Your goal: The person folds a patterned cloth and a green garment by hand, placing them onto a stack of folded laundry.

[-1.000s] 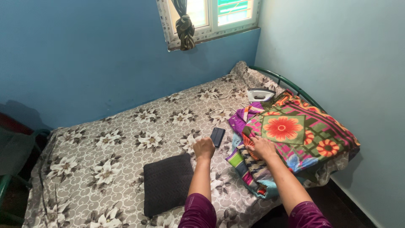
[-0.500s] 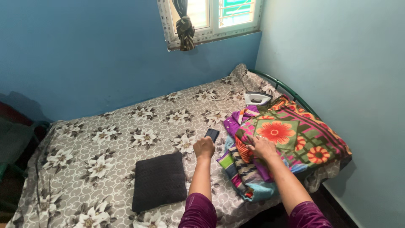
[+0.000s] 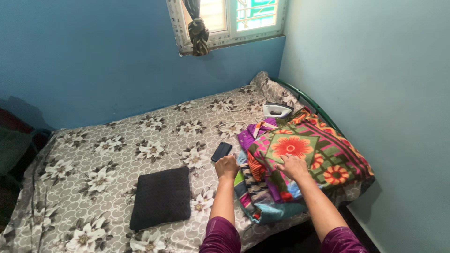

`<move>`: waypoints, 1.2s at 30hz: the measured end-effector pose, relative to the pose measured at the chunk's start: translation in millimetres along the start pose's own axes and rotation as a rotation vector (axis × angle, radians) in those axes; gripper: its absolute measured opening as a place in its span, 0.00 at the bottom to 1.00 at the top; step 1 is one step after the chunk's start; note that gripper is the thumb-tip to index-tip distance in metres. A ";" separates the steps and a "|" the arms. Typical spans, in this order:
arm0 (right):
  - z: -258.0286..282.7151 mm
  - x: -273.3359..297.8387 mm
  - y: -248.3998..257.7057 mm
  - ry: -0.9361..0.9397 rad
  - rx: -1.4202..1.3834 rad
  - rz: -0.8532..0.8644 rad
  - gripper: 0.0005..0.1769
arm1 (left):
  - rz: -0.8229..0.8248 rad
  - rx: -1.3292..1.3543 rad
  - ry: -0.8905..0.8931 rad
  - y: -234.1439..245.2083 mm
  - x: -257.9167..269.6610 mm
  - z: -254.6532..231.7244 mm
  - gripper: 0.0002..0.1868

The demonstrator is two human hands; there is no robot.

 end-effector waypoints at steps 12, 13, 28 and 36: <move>-44.1 21.7 -3.8 -0.015 0.036 0.075 0.33 | 0.073 -0.035 0.047 -30.7 20.0 -42.0 0.10; -47.2 23.1 -4.2 -0.009 0.056 0.069 0.33 | 0.057 -0.039 0.038 -31.2 22.0 -46.3 0.11; -89.6 34.5 -3.8 0.001 -0.025 0.025 0.35 | 0.027 -0.008 0.026 -43.6 36.3 -85.8 0.10; -99.3 40.7 -8.8 -0.064 0.007 0.091 0.37 | 0.053 0.003 0.005 -58.8 29.5 -97.0 0.09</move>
Point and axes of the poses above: each hand's wrist, its own x-axis away from the middle knuckle, its own y-axis out of the back of the hand, z = x × y, the point moved 10 cm from there along -x, towards the middle knuckle, and after that the axes turned 6 degrees about x, right-handed, at the moved point
